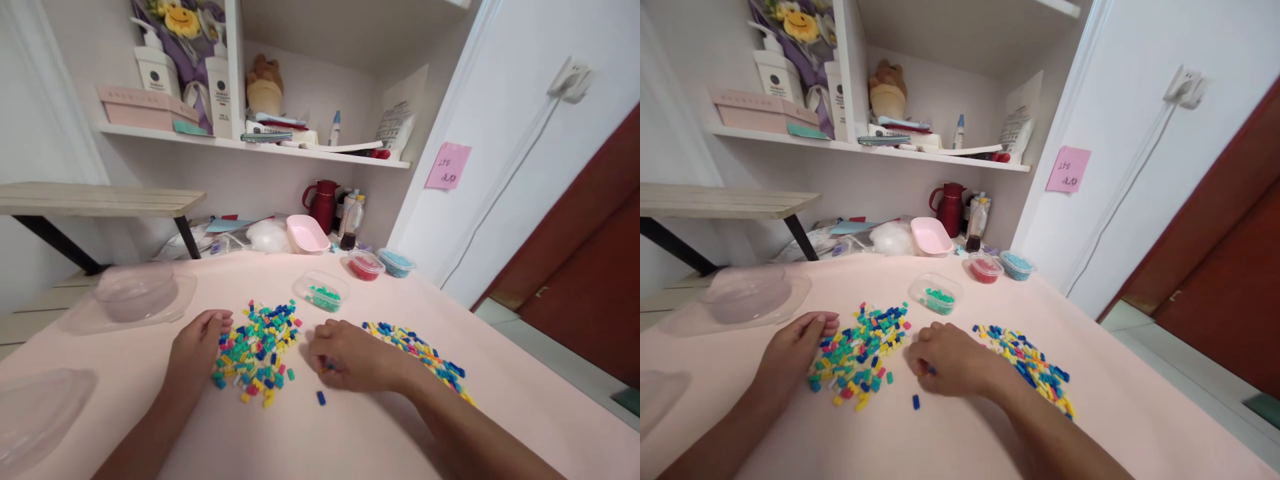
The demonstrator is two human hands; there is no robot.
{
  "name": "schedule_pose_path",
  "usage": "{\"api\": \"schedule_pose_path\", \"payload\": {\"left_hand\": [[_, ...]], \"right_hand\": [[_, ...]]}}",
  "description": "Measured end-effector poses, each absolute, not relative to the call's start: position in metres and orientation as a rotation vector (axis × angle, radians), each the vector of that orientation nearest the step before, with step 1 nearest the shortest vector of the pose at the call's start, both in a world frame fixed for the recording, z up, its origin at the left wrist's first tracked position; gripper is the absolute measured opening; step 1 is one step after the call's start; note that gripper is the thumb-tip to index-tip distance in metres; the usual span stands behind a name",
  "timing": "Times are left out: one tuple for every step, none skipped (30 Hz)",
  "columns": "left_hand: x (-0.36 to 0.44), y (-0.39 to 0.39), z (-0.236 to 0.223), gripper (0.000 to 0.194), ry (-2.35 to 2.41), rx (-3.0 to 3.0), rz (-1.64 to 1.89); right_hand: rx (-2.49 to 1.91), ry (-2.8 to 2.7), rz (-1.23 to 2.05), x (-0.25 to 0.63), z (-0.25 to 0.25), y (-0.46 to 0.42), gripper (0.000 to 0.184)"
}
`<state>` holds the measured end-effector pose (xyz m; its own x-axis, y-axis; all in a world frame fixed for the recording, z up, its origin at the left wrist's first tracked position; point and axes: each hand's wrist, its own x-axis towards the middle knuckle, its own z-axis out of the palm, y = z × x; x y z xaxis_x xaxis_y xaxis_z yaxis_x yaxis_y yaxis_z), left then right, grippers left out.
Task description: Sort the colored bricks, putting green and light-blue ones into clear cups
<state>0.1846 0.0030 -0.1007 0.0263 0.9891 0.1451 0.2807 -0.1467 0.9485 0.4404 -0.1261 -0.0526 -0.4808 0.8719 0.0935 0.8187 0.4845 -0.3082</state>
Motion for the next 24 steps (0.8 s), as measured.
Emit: {"api": "schedule_pose_path", "payload": {"left_hand": [[0.185, 0.003, -0.101, 0.037, 1.336, 1.535, 1.160], [0.185, 0.003, -0.101, 0.037, 1.331, 1.535, 1.158], [0.185, 0.004, -0.102, 0.037, 1.324, 1.536, 1.157], [0.185, 0.004, -0.102, 0.037, 1.321, 1.537, 1.158], [0.185, 0.004, -0.102, 0.037, 1.321, 1.537, 1.159], [0.185, 0.004, -0.102, 0.037, 1.323, 1.533, 1.163], [0.185, 0.004, -0.102, 0.037, 1.327, 1.526, 1.168], [0.186, 0.003, -0.102, 0.037, 1.331, 1.516, 1.169], [0.186, 0.003, -0.102, 0.038, 1.333, 1.508, 1.165], [0.186, 0.003, -0.102, 0.038, 1.335, 1.502, 1.160], [0.185, 0.003, -0.102, 0.039, 1.337, 1.501, 1.153], [0.185, 0.003, -0.102, 0.039, 1.338, 1.506, 1.149], [0.185, 0.003, -0.102, 0.039, 1.337, 1.516, 1.148], [0.185, 0.003, -0.103, 0.039, 1.334, 1.526, 1.152], [0.185, 0.003, -0.103, 0.039, 1.330, 1.533, 1.161], [0.185, 0.003, -0.103, 0.039, 1.323, 1.538, 1.169], [0.185, 0.003, -0.103, 0.039, 1.319, 1.536, 1.174], [0.185, 0.002, -0.102, 0.039, 1.320, 1.528, 1.175], [0.186, 0.002, -0.101, 0.038, 1.325, 1.518, 1.176], [0.186, 0.002, -0.100, 0.038, 1.332, 1.510, 1.175], [0.186, 0.002, -0.099, 0.038, 1.337, 1.506, 1.174], [0.186, 0.002, -0.099, 0.038, 1.341, 1.504, 1.174], [0.186, 0.002, -0.098, 0.038, 1.343, 1.502, 1.176], [0.186, 0.002, -0.098, 0.038, 1.347, 1.499, 1.173]], "right_hand": [[-1.469, -2.464, 0.346, 0.442, -0.051, -0.126, 0.009], [-1.482, -2.417, 0.361, 0.443, -0.051, -0.126, 0.007], [-1.484, -2.364, 0.367, 0.441, -0.052, -0.126, 0.007], [-1.477, -2.314, 0.364, 0.439, -0.055, -0.125, 0.010], [-1.463, -2.277, 0.357, 0.435, -0.058, -0.124, 0.014], [-1.443, -2.259, 0.354, 0.431, -0.062, -0.123, 0.017], [-1.419, -2.255, 0.355, 0.427, -0.067, -0.122, 0.018], [-1.402, -2.258, 0.361, 0.423, -0.071, -0.120, 0.019], [-1.399, -2.259, 0.359, 0.419, -0.075, -0.120, 0.019], [-1.408, -2.255, 0.349, 0.416, -0.078, -0.119, 0.019], [-1.423, -2.247, 0.332, 0.414, -0.080, -0.119, 0.018], [-1.437, -2.240, 0.315, 0.413, -0.081, -0.118, 0.017], [-1.445, -2.238, 0.301, 0.411, -0.082, -0.118, 0.015], [-1.443, -2.236, 0.294, 0.410, -0.082, -0.118, 0.014], [-1.434, -2.234, 0.292, 0.409, -0.082, -0.118, 0.014], [-1.422, -2.232, 0.296, 0.409, -0.082, -0.119, 0.014], [-1.410, -2.226, 0.301, 0.408, -0.081, -0.119, 0.015], [-1.401, -2.217, 0.309, 0.408, -0.080, -0.120, 0.016], [-1.400, -2.202, 0.331, 0.409, -0.079, -0.120, 0.017], [-1.408, -2.177, 0.373, 0.410, -0.076, -0.120, 0.017], [-1.425, -2.135, 0.427, 0.413, -0.073, -0.121, 0.017], [-1.445, -2.070, 0.477, 0.417, -0.070, -0.120, 0.017], [-1.464, -1.980, 0.502, 0.423, -0.065, -0.120, 0.016], [-1.482, -1.866, 0.490, 0.429, -0.061, -0.118, 0.014]]}}
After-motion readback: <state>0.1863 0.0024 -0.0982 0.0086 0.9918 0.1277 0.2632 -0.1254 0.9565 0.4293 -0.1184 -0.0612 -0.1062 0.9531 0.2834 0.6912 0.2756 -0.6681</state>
